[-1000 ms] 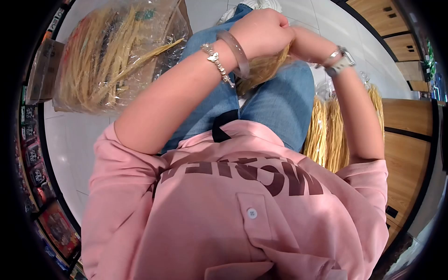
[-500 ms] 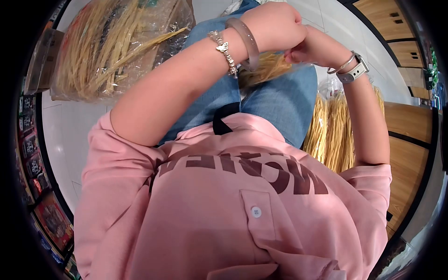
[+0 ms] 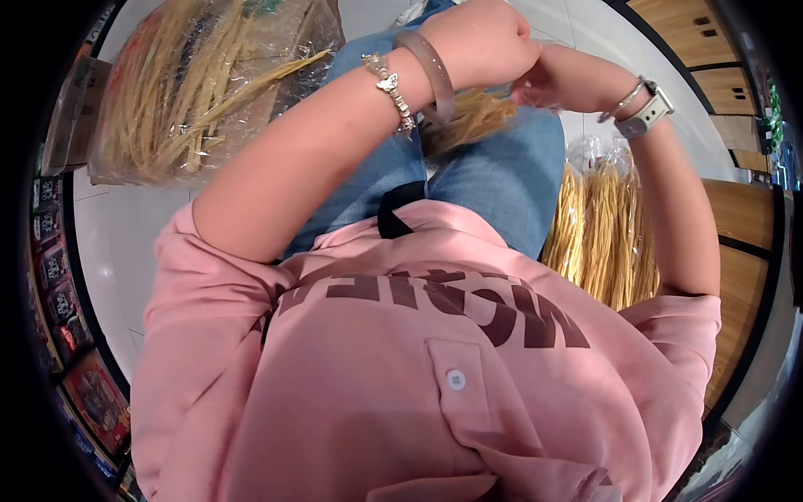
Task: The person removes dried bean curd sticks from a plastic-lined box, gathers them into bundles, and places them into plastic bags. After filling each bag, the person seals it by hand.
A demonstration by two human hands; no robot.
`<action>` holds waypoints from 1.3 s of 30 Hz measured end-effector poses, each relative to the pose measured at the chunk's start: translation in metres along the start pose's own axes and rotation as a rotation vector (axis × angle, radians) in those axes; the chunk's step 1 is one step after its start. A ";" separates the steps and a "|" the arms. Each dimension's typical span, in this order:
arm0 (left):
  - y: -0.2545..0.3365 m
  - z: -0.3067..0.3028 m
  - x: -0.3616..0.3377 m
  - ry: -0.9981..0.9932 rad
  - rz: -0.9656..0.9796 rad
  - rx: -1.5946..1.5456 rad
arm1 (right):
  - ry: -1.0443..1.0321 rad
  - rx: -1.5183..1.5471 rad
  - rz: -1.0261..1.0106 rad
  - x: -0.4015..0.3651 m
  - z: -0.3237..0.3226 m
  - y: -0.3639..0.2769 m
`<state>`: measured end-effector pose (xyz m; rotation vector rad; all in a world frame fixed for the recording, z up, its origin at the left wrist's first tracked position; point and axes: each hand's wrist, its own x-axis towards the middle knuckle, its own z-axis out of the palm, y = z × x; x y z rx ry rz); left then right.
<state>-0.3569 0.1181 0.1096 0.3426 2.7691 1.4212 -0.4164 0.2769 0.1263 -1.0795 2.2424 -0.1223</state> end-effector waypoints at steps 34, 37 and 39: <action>-0.002 0.020 -0.001 -0.001 0.136 0.062 | 0.279 -0.251 -0.026 0.036 0.069 0.027; 0.000 0.015 -0.003 -0.029 0.126 0.037 | 0.414 -0.469 -0.186 0.033 0.069 0.031; 0.000 0.011 -0.004 -0.058 0.106 0.033 | 0.304 -0.427 -0.136 0.020 0.057 0.023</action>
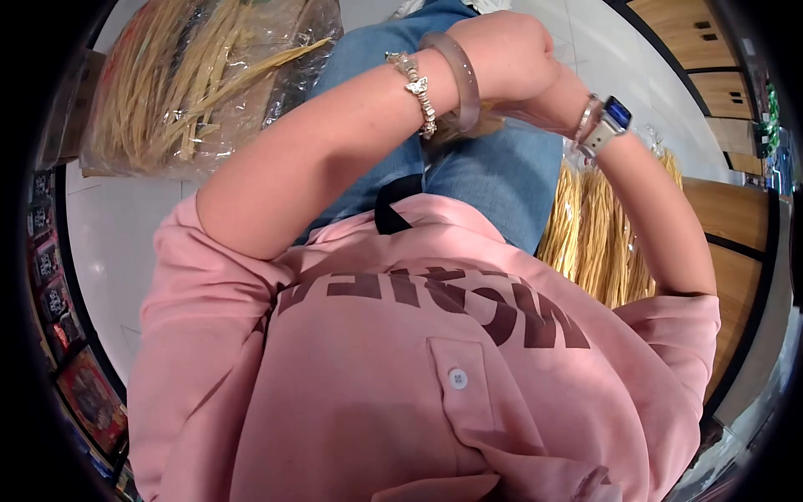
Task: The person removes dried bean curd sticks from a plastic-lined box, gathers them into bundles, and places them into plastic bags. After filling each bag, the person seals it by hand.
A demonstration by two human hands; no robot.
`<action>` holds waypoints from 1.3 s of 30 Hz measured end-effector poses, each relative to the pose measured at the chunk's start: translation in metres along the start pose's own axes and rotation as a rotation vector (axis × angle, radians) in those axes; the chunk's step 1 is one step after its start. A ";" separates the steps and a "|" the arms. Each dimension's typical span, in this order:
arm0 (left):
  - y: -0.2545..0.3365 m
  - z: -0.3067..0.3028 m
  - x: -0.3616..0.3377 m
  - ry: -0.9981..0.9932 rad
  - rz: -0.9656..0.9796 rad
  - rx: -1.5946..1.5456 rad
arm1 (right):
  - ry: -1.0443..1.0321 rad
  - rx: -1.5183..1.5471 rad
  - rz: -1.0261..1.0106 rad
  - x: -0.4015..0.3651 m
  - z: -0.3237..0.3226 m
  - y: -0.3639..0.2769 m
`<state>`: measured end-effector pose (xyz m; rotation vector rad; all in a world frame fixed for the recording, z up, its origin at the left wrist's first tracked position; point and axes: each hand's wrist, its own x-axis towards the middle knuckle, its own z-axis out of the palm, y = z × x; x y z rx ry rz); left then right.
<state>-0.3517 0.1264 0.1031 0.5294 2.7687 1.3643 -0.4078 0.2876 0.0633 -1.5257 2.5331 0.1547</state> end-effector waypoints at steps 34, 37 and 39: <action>-0.003 0.002 0.002 0.020 0.031 0.050 | -0.105 0.233 0.040 -0.012 -0.021 -0.010; -0.005 -0.006 -0.005 0.053 -0.044 -0.102 | -0.100 0.612 0.120 -0.043 -0.082 -0.008; -0.018 -0.015 -0.005 0.077 -0.076 -0.287 | 0.239 1.090 0.233 -0.070 -0.095 0.024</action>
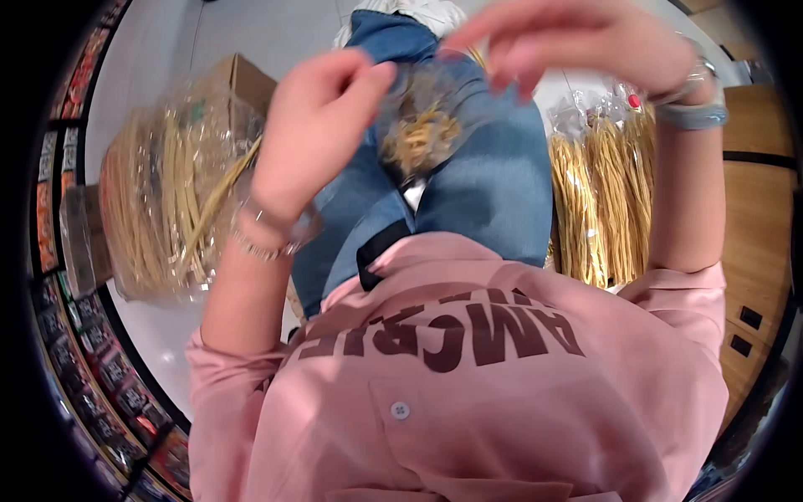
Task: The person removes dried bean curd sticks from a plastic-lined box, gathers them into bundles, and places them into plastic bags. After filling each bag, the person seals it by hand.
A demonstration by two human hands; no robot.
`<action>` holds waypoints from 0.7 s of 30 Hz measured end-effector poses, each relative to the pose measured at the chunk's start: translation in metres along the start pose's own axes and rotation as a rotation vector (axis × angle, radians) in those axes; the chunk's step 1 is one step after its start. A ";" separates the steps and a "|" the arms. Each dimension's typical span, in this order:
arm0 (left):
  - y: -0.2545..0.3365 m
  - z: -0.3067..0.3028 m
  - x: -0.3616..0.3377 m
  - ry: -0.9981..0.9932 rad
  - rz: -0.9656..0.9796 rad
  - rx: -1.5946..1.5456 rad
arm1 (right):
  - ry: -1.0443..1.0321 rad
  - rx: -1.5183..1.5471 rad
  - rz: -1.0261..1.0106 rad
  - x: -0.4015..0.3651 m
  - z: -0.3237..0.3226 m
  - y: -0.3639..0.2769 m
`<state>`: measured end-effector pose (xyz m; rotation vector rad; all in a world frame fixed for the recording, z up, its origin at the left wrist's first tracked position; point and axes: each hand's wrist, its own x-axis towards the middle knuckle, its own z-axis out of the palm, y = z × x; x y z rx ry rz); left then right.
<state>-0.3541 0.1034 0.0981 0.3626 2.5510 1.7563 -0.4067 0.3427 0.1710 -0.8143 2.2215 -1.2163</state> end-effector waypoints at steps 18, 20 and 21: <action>-0.001 -0.029 0.004 0.091 -0.121 0.004 | 0.204 -0.520 0.885 0.070 0.025 0.456; -0.002 -0.034 0.009 0.069 -0.119 0.023 | 0.242 -0.446 0.913 0.081 0.035 0.465; -0.002 -0.034 0.013 0.071 -0.118 0.040 | 0.259 -0.410 0.930 0.084 0.040 0.468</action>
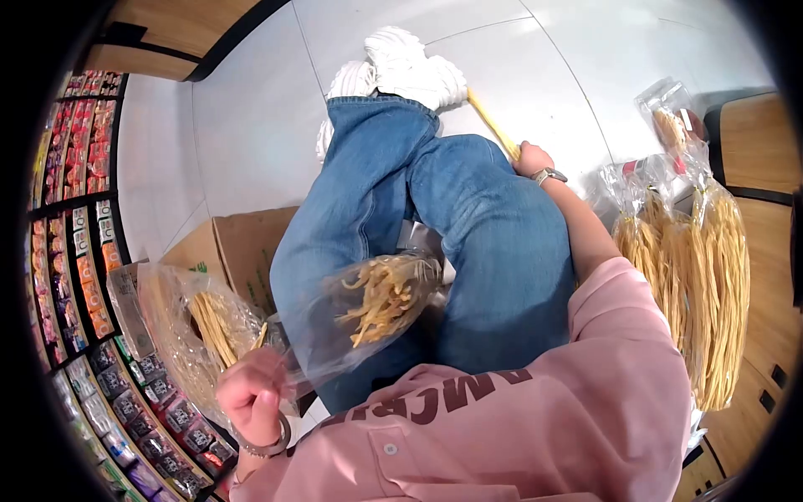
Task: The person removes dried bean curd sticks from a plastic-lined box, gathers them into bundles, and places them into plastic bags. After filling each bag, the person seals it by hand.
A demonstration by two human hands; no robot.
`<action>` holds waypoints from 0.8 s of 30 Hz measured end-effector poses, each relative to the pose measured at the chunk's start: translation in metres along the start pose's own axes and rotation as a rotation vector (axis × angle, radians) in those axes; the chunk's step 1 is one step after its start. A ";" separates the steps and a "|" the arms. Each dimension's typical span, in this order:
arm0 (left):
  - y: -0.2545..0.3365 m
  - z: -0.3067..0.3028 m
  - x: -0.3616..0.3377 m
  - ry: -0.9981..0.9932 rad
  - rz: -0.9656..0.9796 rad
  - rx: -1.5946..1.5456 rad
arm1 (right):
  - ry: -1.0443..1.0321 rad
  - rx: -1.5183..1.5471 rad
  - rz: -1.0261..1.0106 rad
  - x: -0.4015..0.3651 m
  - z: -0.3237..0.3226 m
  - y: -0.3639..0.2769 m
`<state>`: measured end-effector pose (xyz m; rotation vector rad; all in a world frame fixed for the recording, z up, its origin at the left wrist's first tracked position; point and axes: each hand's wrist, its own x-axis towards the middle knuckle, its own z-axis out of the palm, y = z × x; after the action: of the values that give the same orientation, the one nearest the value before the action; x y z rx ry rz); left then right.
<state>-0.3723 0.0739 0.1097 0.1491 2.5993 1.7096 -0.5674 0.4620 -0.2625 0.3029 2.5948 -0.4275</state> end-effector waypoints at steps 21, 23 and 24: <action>0.015 0.041 -0.011 0.038 -0.063 -0.171 | 0.491 0.413 -0.913 -0.301 -0.273 -0.089; 0.013 0.041 -0.019 0.040 -0.038 -0.205 | 0.487 0.145 -1.014 -0.348 -0.301 -0.095; 0.010 0.043 -0.022 0.070 -0.024 -0.247 | 0.471 -0.003 -1.053 -0.365 -0.314 -0.096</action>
<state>-0.3465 0.1152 0.1015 0.0531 2.3959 2.0414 -0.4180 0.4345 0.2044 -1.1478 3.0118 -0.7540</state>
